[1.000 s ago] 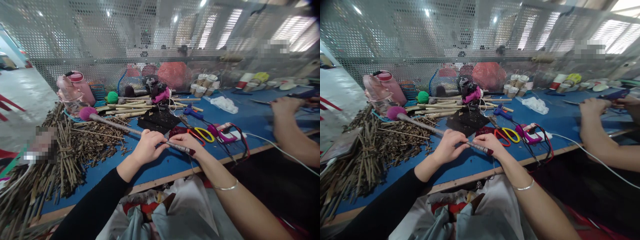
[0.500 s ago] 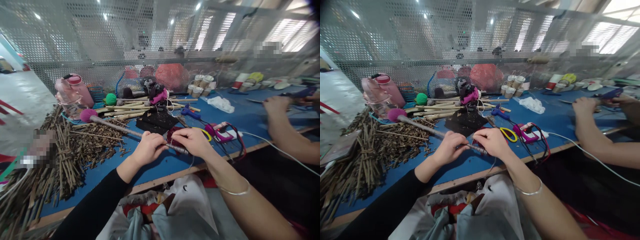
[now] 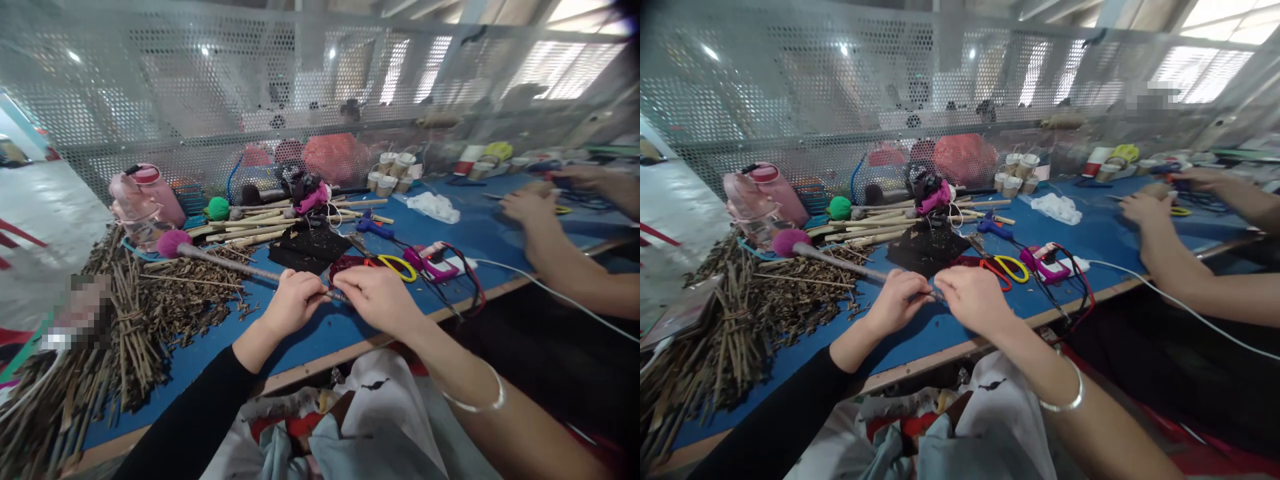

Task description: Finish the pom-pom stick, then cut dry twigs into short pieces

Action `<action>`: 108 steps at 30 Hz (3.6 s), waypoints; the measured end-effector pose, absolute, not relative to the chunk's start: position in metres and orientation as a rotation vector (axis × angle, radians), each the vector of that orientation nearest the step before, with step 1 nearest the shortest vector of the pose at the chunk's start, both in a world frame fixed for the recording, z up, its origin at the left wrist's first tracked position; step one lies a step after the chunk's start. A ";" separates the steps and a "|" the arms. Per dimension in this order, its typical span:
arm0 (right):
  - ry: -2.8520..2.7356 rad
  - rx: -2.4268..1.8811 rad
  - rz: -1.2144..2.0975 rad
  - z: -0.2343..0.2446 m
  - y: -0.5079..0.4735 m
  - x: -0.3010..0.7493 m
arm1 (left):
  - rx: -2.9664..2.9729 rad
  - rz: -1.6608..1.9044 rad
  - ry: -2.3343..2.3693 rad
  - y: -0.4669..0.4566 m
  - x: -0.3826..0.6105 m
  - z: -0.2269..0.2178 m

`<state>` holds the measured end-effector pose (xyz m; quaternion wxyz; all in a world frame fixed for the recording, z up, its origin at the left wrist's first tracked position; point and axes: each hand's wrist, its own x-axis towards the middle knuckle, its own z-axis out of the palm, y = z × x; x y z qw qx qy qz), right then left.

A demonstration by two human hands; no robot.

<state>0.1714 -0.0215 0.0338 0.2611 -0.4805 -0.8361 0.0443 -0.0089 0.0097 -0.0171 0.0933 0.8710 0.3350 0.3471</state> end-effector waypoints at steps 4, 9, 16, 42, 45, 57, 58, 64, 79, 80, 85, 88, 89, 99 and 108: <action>-2.200 -1.273 0.459 0.036 0.010 0.187 | 2.603 1.015 0.968 0.007 -0.009 -0.016; -2.034 -1.328 0.811 0.009 0.020 0.194 | 2.635 1.053 0.935 0.006 -0.008 -0.018; -1.947 -1.303 0.885 -0.027 -0.007 0.180 | 2.644 1.176 0.990 0.006 -0.006 -0.012; -1.909 -1.510 0.312 -0.028 -0.064 0.140 | 2.550 1.164 1.042 0.004 -0.006 -0.015; -1.982 -1.605 0.265 -0.028 -0.063 0.144 | 2.615 1.083 1.081 0.003 -0.005 -0.019; -2.018 -1.562 0.260 -0.046 -0.063 0.153 | 2.809 0.528 1.068 0.008 0.005 -0.020; -2.101 -1.574 0.241 -0.039 -0.064 0.157 | 2.825 0.501 1.060 0.009 0.006 -0.021; -2.175 -1.469 0.158 0.008 -0.046 0.196 | 2.870 0.545 1.009 0.003 0.004 -0.013; -2.025 -1.409 0.194 -0.020 -0.067 0.156 | 2.798 0.829 1.059 0.005 0.000 -0.010; -2.076 -1.420 0.129 -0.011 -0.067 0.158 | 2.808 0.783 1.051 0.005 -0.001 -0.010; -2.121 -1.430 0.260 0.024 -0.035 0.186 | 2.817 0.732 0.976 0.001 -0.004 -0.004; -1.989 -1.374 0.780 0.019 -0.012 0.200 | 2.789 0.785 0.975 -0.002 -0.006 0.001; -1.928 -1.344 0.942 0.013 -0.009 0.201 | 2.785 0.801 0.973 -0.002 -0.007 0.001; -2.156 -1.433 0.349 -0.006 -0.070 0.162 | 2.755 0.866 1.106 -0.001 -0.001 -0.004; -2.085 -1.404 0.226 0.045 -0.029 0.189 | 2.836 0.793 1.061 0.000 -0.006 0.000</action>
